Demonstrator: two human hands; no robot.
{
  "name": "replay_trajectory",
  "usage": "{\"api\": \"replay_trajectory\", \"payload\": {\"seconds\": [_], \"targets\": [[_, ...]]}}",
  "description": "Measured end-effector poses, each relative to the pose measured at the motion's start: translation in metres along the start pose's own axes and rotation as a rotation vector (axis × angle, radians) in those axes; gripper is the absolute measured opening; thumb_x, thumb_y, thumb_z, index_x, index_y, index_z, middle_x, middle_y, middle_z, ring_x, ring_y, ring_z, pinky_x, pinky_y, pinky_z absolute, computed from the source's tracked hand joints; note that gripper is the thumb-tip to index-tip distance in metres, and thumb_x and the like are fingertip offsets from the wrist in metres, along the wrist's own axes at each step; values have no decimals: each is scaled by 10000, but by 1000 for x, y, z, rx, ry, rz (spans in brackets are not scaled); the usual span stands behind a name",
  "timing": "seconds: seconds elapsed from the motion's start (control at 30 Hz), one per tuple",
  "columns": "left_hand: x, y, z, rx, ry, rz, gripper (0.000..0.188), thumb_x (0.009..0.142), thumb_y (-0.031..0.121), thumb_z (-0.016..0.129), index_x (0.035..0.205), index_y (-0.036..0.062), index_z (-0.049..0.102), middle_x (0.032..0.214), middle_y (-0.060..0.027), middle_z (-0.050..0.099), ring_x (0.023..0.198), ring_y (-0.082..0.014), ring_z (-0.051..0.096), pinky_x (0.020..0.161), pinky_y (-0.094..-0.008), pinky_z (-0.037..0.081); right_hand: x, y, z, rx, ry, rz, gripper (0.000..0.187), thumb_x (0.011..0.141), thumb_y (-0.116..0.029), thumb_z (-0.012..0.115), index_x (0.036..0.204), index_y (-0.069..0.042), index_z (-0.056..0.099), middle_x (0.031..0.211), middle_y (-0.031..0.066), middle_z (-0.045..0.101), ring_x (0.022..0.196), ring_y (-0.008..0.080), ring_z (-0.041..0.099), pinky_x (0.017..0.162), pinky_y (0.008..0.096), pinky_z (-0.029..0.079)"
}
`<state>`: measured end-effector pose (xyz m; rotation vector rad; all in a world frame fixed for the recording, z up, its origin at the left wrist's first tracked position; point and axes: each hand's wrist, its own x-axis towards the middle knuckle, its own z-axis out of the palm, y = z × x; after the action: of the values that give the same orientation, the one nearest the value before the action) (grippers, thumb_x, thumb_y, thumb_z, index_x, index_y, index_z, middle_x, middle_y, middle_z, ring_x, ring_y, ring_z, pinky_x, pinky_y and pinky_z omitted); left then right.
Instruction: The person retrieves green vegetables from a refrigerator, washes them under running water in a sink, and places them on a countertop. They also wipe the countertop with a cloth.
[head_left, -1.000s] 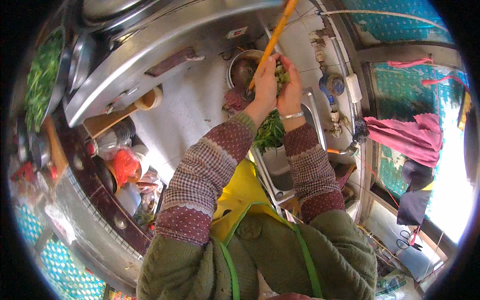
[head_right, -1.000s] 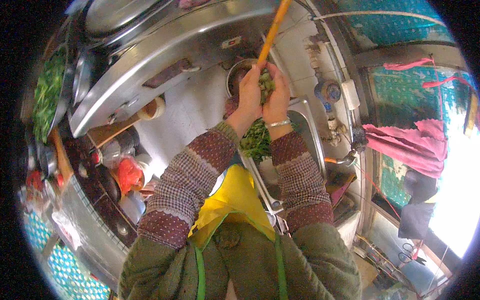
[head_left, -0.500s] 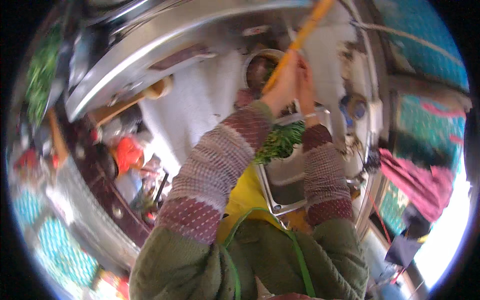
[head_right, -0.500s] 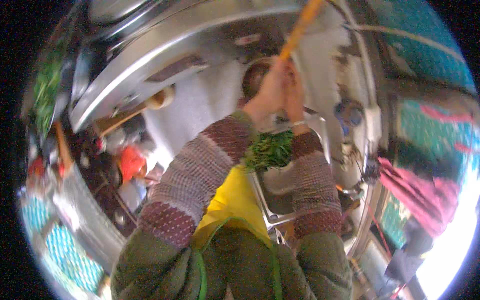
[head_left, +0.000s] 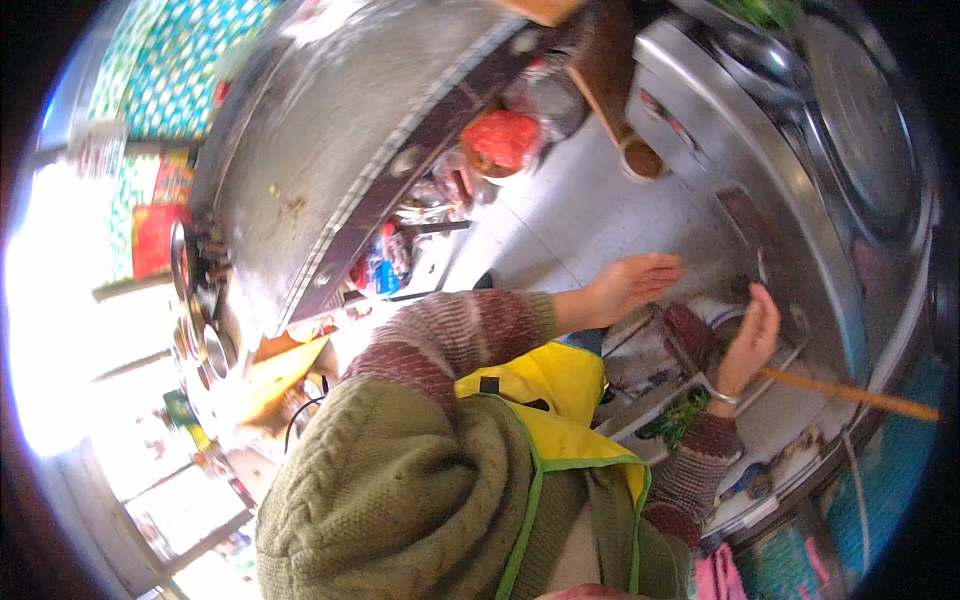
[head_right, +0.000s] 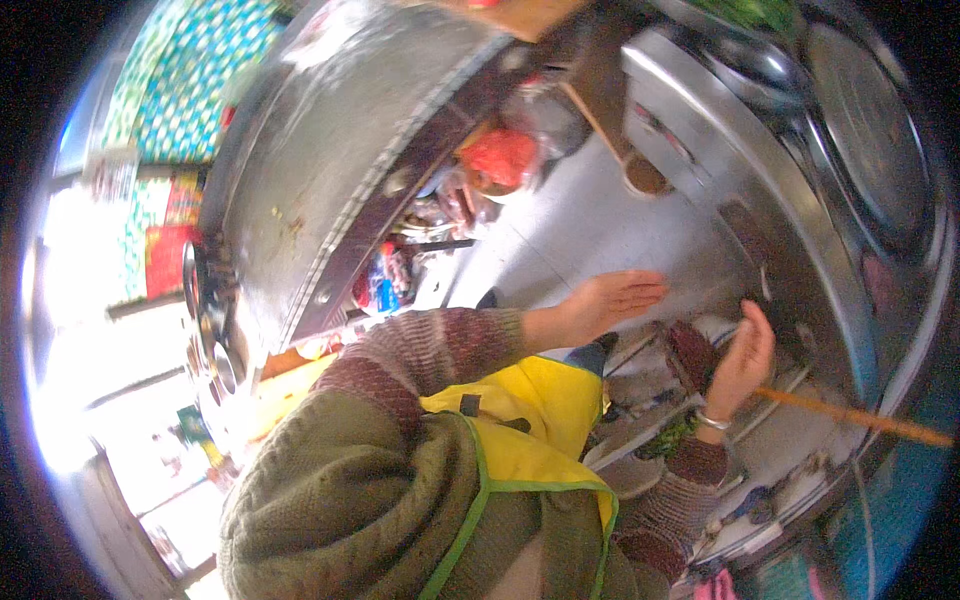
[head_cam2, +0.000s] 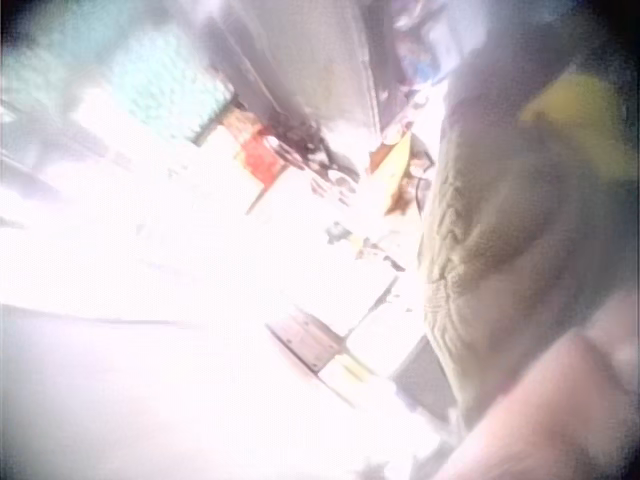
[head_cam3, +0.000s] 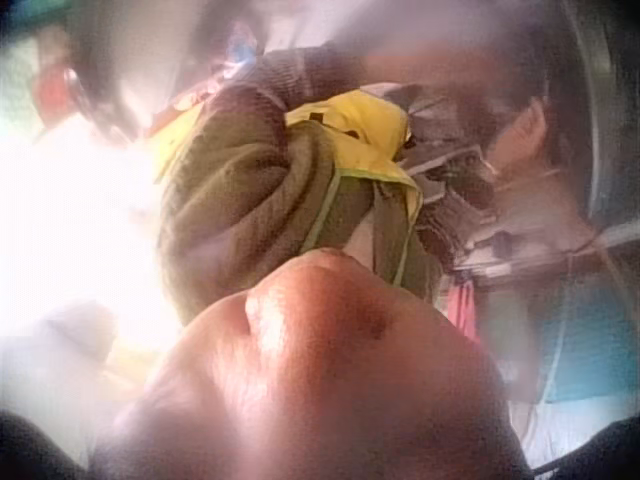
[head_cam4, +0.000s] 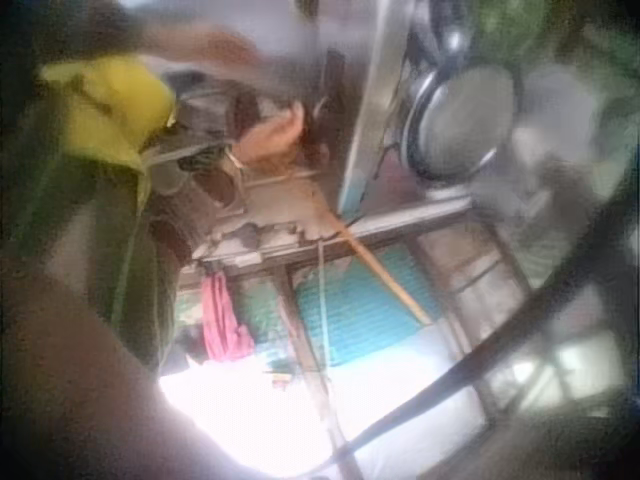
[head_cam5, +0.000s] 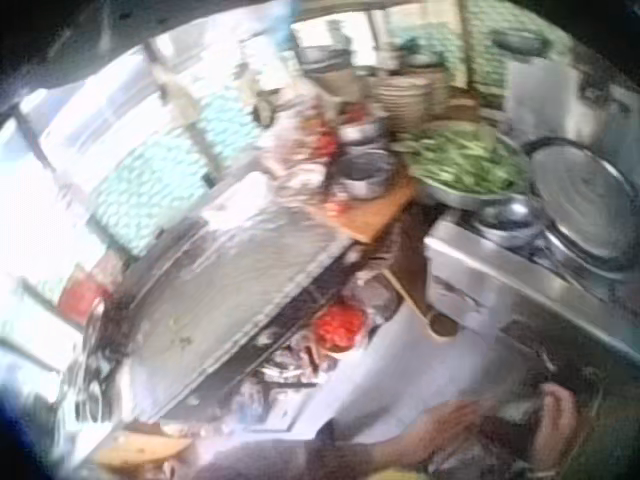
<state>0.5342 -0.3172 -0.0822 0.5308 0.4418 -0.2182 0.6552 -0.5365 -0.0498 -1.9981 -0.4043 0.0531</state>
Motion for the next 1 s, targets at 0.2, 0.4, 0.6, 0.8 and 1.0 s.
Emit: {"api": "replay_trajectory", "payload": {"seconds": [0.2,0.4,0.6,0.8,1.0], "targets": [[-223,100,-138,80,459,319,468,1044,320,496,1390,11,554,1378,-138,606,1283,-233,551,1102,-376,385,-29,-191,282,283,-637,-250,253,971,-129,621,1197,-26,668,1189,114,697,1113,237,649,984,350,486],[-415,149,-248,61,943,751,403,1030,274,565,1315,-8,607,1277,-130,665,1185,-200,616,1023,-323,450,-126,-308,516,185,-1012,-799,771,837,-331,787,1448,-23,431,1462,218,474,1376,372,431,1128,449,369],[-502,138,-304,-252,1067,868,407,1048,266,538,1328,-27,570,1283,-167,654,1230,-235,607,1049,-355,456,-190,-340,653,-272,-1084,-1046,1274,685,-632,808,1545,62,173,1596,318,199,1508,452,159,1237,493,175],[-507,125,-321,-382,956,844,363,1041,252,550,1287,-12,596,1249,-160,670,1197,-230,624,1045,-354,466,-186,-368,766,-202,-1055,-1211,1101,808,-626,709,1562,8,217,1621,221,241,1521,355,200,1240,448,215],[-505,136,-331,-371,954,885,363,1046,244,535,1291,-19,591,1250,-170,672,1188,-245,637,1053,-377,473,-204,-397,825,-17,-1224,-1451,682,960,-426,614,1519,-100,400,1598,64,370,1484,254,317,1228,415,261]]}}
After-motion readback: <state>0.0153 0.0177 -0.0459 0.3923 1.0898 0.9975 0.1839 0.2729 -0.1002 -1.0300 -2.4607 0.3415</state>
